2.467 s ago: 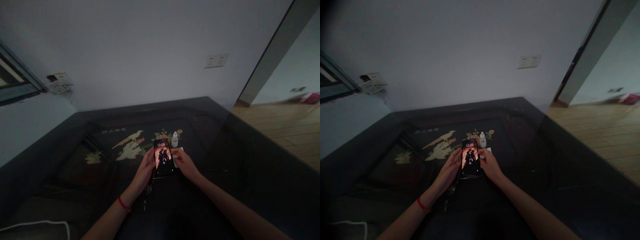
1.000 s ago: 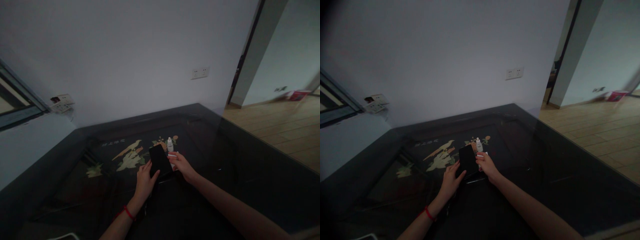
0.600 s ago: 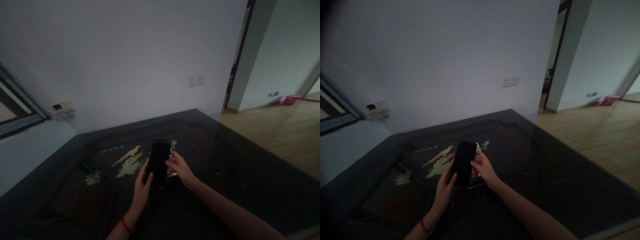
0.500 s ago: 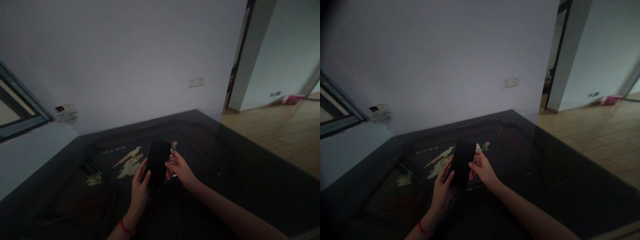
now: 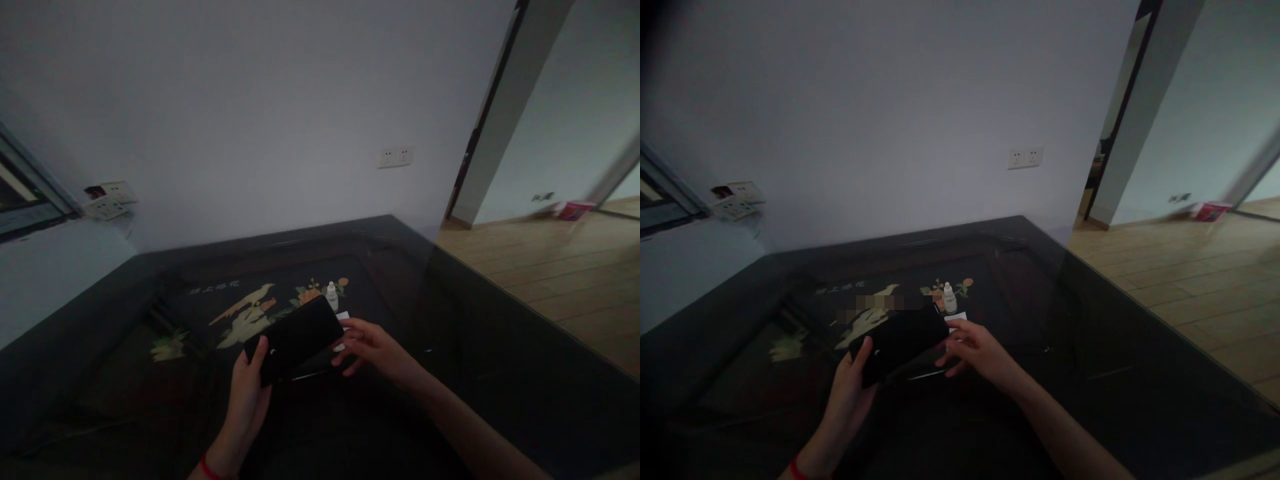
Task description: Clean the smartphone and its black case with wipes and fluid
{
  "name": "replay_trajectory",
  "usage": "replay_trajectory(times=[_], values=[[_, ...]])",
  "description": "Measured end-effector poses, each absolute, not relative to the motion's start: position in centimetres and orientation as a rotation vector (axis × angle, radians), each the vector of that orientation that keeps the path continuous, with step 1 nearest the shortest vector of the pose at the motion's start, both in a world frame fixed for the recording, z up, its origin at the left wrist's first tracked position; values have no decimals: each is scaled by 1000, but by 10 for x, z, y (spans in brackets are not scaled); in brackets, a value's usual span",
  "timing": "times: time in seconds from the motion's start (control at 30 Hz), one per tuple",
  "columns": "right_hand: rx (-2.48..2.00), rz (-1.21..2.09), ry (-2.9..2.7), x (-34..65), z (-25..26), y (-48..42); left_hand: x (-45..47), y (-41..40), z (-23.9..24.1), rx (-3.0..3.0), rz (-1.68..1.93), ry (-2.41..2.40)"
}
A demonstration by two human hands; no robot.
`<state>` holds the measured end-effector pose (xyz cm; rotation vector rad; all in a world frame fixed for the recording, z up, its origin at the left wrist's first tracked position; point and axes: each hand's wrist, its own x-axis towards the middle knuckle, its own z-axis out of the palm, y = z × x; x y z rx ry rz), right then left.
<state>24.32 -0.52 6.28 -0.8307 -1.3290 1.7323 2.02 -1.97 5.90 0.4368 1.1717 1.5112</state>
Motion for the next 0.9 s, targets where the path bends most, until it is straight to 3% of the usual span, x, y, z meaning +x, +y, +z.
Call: replay_trajectory(times=[0.3, 0.9], values=[[-991, 1815, -1460, 247, 42, 0, 7, -10, 46, 688, 1526, 1318], [-907, 1895, -1485, 244, 40, -2, -4, -12, 40, 1103, 1522, 1492]])
